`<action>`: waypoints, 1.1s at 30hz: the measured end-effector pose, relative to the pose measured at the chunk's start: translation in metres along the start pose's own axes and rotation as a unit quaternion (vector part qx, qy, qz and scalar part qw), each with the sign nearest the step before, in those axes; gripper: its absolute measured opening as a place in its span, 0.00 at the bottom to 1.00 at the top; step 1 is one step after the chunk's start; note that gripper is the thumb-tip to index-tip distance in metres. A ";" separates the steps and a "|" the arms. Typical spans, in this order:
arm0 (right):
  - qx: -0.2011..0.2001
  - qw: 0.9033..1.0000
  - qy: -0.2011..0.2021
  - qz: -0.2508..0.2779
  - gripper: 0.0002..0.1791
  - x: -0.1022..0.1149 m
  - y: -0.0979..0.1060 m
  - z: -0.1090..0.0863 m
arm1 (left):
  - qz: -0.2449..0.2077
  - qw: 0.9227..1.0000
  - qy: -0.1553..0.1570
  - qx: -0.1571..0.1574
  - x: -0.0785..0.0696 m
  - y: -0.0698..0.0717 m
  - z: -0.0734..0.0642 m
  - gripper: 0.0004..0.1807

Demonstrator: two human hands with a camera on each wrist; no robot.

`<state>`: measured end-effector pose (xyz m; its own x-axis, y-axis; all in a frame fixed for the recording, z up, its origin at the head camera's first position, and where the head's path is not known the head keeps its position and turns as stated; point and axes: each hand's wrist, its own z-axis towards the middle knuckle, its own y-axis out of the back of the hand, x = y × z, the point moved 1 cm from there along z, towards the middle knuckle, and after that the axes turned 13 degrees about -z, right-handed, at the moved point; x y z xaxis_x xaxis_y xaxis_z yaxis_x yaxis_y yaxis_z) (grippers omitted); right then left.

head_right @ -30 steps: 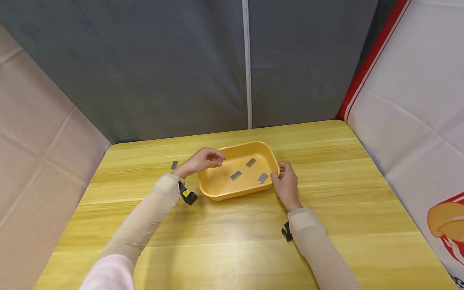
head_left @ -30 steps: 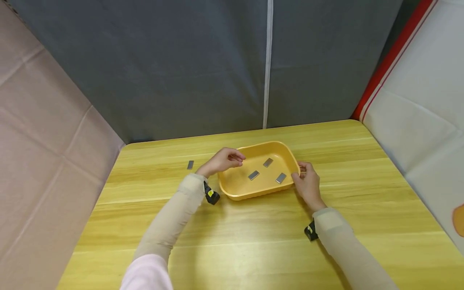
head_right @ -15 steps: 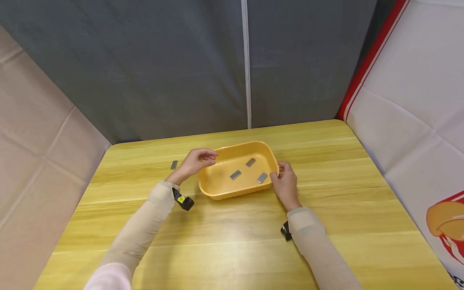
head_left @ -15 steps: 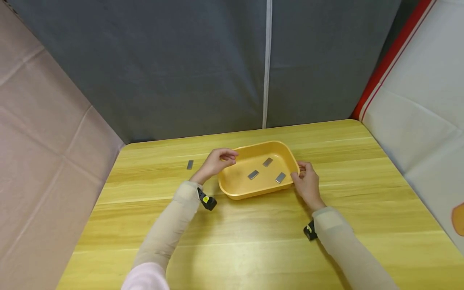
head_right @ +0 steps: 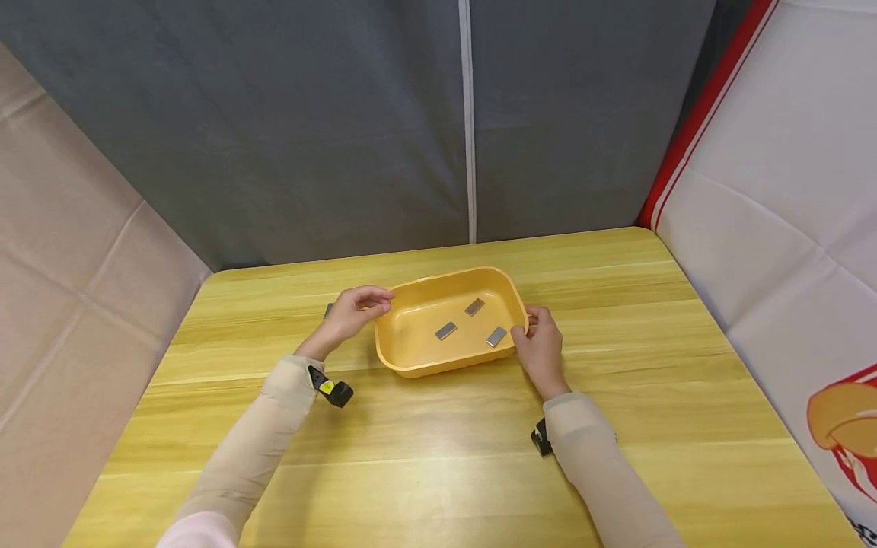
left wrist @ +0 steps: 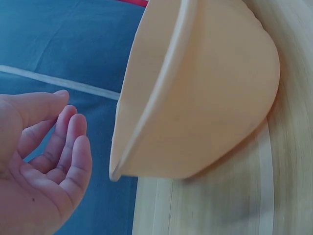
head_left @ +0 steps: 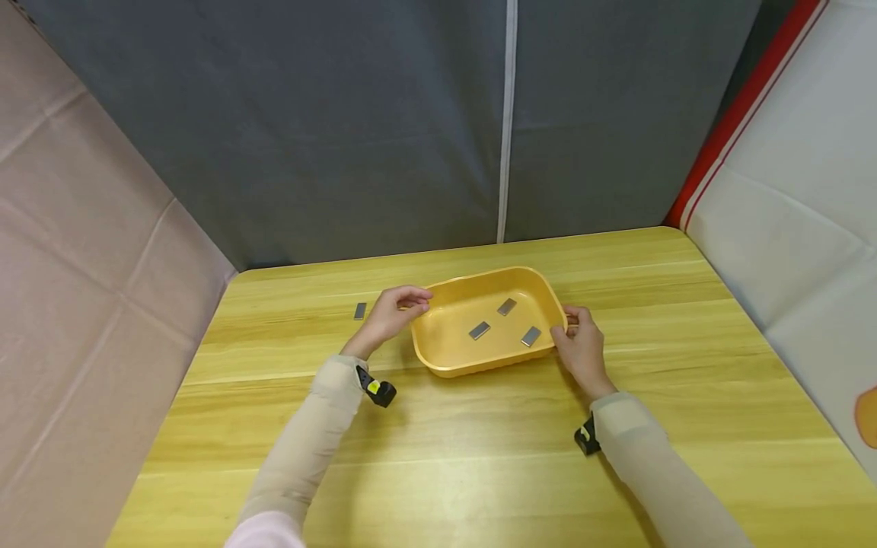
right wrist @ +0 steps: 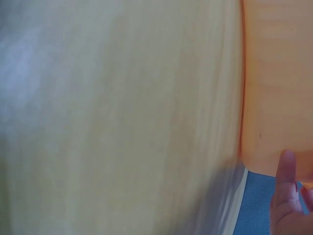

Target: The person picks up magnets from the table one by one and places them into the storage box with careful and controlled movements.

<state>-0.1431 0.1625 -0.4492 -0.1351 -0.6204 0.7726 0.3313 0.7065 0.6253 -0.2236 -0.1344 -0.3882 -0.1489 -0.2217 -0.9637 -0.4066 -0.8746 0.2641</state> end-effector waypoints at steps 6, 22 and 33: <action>0.005 1.000 -0.003 0.003 0.21 0.001 0.000 0.000 | -0.009 1.000 0.001 -0.028 0.006 0.012 -0.011 0.14; 0.007 1.000 -0.002 -0.006 0.21 0.000 0.000 0.000 | 0.001 0.997 0.026 -0.078 0.022 0.035 -0.046 0.13; 0.009 1.000 -0.002 -0.002 0.21 -0.001 0.000 0.000 | -0.014 0.992 0.091 -0.089 0.039 0.042 -0.069 0.17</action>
<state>-0.1426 0.1629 -0.4495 -0.1403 -0.6217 0.7706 0.3145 0.7099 0.6301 -0.1839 -0.2100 -0.4174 0.0323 -0.2572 -0.9658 -0.2397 -0.9401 0.2423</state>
